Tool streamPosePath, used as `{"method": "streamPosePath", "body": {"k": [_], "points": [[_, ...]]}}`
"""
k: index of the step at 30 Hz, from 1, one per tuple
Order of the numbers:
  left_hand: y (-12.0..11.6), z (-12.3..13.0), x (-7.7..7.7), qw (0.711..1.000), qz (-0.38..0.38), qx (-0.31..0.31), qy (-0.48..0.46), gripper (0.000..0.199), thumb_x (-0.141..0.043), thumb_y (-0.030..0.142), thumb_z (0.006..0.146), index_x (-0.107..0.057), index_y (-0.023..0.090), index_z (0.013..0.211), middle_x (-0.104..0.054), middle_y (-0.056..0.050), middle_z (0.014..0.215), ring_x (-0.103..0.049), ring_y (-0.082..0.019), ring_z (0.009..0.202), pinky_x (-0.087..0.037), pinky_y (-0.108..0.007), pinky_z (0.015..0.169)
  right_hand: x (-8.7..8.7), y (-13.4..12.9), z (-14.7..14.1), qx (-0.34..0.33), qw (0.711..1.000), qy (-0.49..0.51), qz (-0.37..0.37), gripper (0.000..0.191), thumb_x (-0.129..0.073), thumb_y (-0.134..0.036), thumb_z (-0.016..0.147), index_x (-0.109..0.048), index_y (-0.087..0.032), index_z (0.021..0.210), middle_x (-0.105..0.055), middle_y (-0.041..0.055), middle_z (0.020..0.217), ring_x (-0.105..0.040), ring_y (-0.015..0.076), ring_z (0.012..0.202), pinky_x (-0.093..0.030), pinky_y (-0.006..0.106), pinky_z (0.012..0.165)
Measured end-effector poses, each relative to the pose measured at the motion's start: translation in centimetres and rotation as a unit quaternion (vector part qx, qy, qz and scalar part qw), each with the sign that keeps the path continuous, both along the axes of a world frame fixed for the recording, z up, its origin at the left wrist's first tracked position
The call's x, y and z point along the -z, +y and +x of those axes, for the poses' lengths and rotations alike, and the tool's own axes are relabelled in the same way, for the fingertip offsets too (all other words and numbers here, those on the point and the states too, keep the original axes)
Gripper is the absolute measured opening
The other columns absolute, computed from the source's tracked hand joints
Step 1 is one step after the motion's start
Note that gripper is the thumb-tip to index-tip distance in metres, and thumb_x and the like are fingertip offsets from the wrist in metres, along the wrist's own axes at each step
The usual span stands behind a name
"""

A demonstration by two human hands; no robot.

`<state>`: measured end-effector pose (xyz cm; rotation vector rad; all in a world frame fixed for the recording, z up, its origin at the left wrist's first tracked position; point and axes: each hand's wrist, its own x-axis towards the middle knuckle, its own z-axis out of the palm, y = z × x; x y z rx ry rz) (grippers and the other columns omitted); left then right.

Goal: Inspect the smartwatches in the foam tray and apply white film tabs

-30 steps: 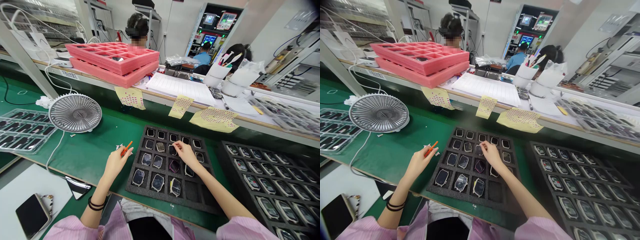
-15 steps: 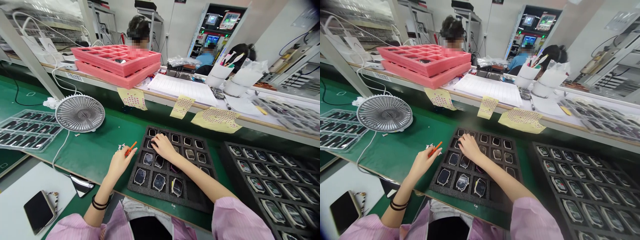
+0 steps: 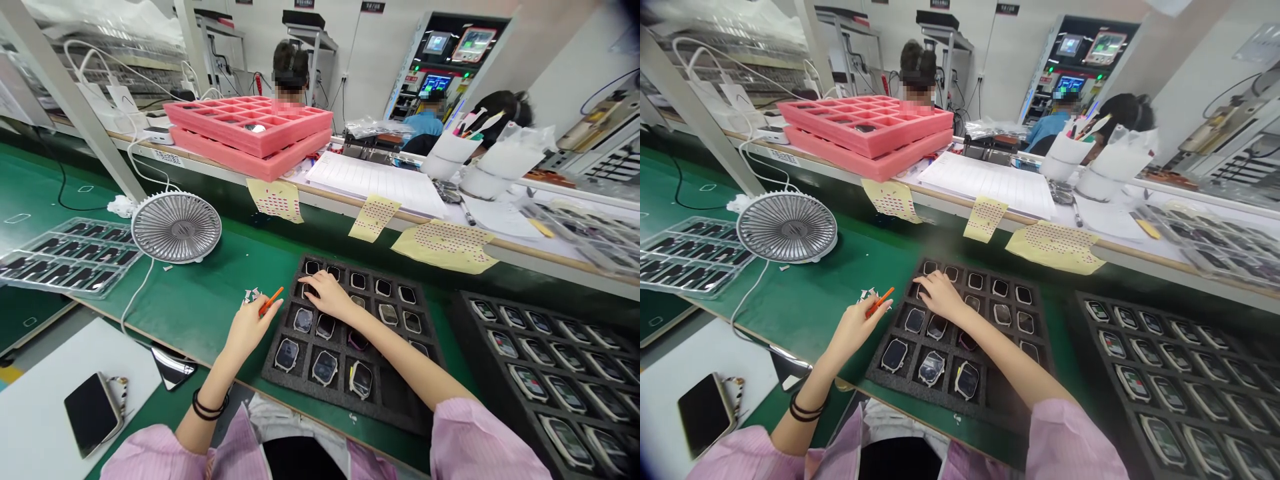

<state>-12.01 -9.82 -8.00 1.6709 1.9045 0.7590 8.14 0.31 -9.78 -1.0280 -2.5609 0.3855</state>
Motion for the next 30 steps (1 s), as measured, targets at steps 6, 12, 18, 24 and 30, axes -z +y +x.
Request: {"method": "streamPosePath", "body": {"k": [6, 12, 18, 24, 30], "points": [[-0.1, 0.0, -0.2, 1.0, 0.0, -0.003, 0.0, 0.035, -0.042, 0.051, 0.087, -0.04, 0.023, 0.066, -0.039, 0.004, 0.054, -0.039, -0.015, 0.051, -0.027, -0.024, 0.056, -0.5, 0.6, 1.0, -0.007, 0.991, 0.112, -0.078, 0.036, -0.06, -0.007, 0.079, -0.061, -0.019, 0.113, -0.062, 0.0055, 0.092, -0.06, 0.0197, 0.09, -0.048, 0.034, 0.08], [-0.2, 0.2, -0.5, 1.0, 0.015, 0.006, -0.002, 0.036, -0.041, 0.052, 0.087, -0.039, 0.023, 0.065, -0.04, 0.004, 0.054, -0.04, -0.015, 0.05, -0.028, -0.024, 0.055, -0.5, 1.1, 1.4, 0.006, 0.965, 0.197, -0.175, 0.051, -0.072, -0.028, 0.074, -0.056, -0.02, 0.122, -0.063, 0.0023, 0.09, -0.064, 0.0128, 0.068, -0.043, 0.021, 0.052], [-0.3, 0.3, -0.5, 1.0, 0.026, 0.006, -0.006, 0.037, -0.042, 0.052, 0.087, -0.042, 0.022, 0.065, -0.043, 0.003, 0.054, -0.043, -0.015, 0.05, -0.028, -0.025, 0.054, -0.7, -0.1, 1.4, 0.011, 0.947, 0.228, -0.227, 0.02, -0.073, -0.034, 0.074, -0.069, -0.019, 0.087, -0.07, 0.0022, 0.076, -0.062, 0.0159, 0.07, -0.044, 0.027, 0.066], [-0.6, 0.8, -0.5, 0.987, 0.01, 0.067, -0.149, 0.033, -0.04, 0.049, 0.092, -0.054, 0.019, 0.093, -0.048, 0.006, 0.054, -0.047, -0.014, 0.051, -0.034, -0.024, 0.054, -0.9, -0.9, 1.8, 0.061, 0.891, 0.337, -0.297, 0.028, -0.074, -0.04, 0.072, -0.066, -0.021, 0.09, -0.065, -0.0011, 0.069, -0.053, 0.0132, 0.057, -0.042, 0.026, 0.059], [-0.4, 3.7, -1.8, 0.944, -0.009, 0.164, -0.286, 0.039, -0.036, 0.049, 0.094, -0.055, 0.017, 0.084, -0.04, 0.007, 0.051, -0.034, -0.009, 0.046, -0.029, -0.021, 0.048, -3.3, -3.0, 0.8, 0.056, 0.791, 0.45, -0.41, 0.034, -0.055, -0.052, 0.085, -0.061, -0.021, 0.098, -0.054, -0.0033, 0.066, -0.048, 0.0106, 0.049, -0.038, 0.024, 0.044]]}}
